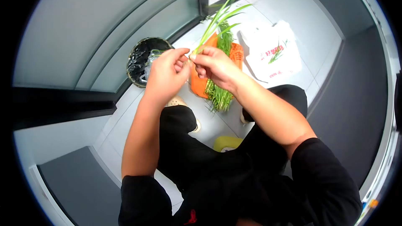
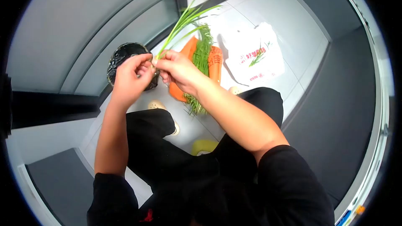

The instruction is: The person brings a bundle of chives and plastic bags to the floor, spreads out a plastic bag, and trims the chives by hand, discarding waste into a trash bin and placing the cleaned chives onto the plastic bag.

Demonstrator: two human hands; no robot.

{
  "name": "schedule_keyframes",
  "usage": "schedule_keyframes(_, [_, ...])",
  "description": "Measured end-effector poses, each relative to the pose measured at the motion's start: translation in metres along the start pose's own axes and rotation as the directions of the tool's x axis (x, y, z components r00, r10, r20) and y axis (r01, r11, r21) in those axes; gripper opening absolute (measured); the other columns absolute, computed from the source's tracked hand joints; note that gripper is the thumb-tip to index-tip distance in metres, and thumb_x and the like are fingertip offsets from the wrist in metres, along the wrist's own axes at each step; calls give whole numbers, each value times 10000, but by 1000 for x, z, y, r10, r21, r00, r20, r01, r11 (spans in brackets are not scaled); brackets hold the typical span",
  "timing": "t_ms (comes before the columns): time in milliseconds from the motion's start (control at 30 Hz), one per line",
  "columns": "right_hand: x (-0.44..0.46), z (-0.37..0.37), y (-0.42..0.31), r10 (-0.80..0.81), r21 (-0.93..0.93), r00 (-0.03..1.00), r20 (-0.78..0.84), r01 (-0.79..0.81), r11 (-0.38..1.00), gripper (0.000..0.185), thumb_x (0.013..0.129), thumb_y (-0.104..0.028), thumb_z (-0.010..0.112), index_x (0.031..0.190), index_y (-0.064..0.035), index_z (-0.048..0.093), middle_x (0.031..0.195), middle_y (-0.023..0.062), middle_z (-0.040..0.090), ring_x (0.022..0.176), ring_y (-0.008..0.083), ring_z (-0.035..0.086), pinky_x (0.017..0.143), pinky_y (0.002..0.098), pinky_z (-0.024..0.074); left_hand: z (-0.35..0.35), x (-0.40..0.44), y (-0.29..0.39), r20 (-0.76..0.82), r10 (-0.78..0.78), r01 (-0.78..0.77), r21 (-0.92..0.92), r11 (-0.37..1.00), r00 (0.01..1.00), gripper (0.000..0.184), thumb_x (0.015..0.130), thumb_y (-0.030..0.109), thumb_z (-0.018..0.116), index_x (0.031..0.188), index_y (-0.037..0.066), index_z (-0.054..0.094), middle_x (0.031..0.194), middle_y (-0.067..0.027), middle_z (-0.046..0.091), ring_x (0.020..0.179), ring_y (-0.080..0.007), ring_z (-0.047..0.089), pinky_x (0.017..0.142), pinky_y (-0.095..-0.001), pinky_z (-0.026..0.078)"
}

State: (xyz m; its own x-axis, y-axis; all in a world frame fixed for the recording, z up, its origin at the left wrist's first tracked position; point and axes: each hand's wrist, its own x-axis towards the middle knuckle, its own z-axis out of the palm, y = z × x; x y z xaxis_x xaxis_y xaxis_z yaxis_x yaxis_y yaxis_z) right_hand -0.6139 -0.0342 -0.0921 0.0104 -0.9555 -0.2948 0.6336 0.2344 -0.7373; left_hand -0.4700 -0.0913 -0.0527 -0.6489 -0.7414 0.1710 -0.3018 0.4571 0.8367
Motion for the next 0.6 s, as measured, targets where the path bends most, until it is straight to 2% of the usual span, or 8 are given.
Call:
schedule_keyframes(100, [55,21,-4,-57,-239,998,-12,53,970,140,801,-175,601,775,-52,540,567,-12,484,481,70,474,426,192,394,-32,19,-30,-162,40,-10,180,984,986,139,758,46,610,881,-17,626,731,-54,606,633,-97,540,600,-232,442])
schedule_keyframes(167, [91,37,-2,-52,-143,998,45,58,988,146,815,-199,590,778,-82,511,633,-14,487,512,72,469,470,212,405,-52,31,-59,-237,1,42,173,984,972,122,752,73,611,837,-12,628,749,-99,607,609,-154,562,585,-267,456])
schedule_keyframes(300, [148,52,21,-49,-269,999,-8,45,962,146,846,-187,563,878,-50,524,718,18,535,579,100,542,528,224,485,-73,37,-131,-285,-197,207,3,978,938,135,786,72,613,887,-16,628,742,-1,604,632,-67,528,606,-210,437])
schedule_keyframes(367, [165,48,33,-37,-269,999,-22,30,963,156,846,-189,567,885,-44,525,726,25,541,593,108,552,542,228,494,-80,32,-163,-160,-395,333,-314,889,905,147,787,67,608,912,-10,627,744,-4,603,640,-63,532,622,-202,440])
schedule_keyframes(500, [184,33,48,16,-281,999,-34,-25,959,186,840,-203,584,902,-37,527,738,33,548,608,118,562,554,231,506,-86,20,-199,-221,-439,438,-58,897,871,259,737,72,624,987,4,619,855,-90,631,776,-156,592,699,-263,468])
schedule_keyframes(533, [184,31,50,24,-282,999,-37,-33,959,186,840,-203,584,902,-37,527,738,33,548,608,118,562,554,231,506,-83,20,-200,-256,-75,183,427,885,964,321,717,101,638,1030,37,612,1027,-132,586,923,-200,569,778,-294,450])
schedule_keyframes(567, [185,31,52,5,-284,999,-51,-19,959,181,836,-194,586,893,-31,531,725,34,549,593,117,564,540,238,507,-78,20,-201,-264,-79,199,465,863,961,361,704,126,648,1056,57,602,1148,-153,520,1026,-218,526,830,-307,429])
schedule_keyframes(600, [186,30,52,-19,-286,998,-64,0,958,176,831,-184,588,884,-25,535,711,35,550,577,116,565,525,244,509,-74,24,-201,-233,-153,217,277,936,960,365,711,122,643,1066,54,594,1119,-152,540,992,-212,544,819,-303,435])
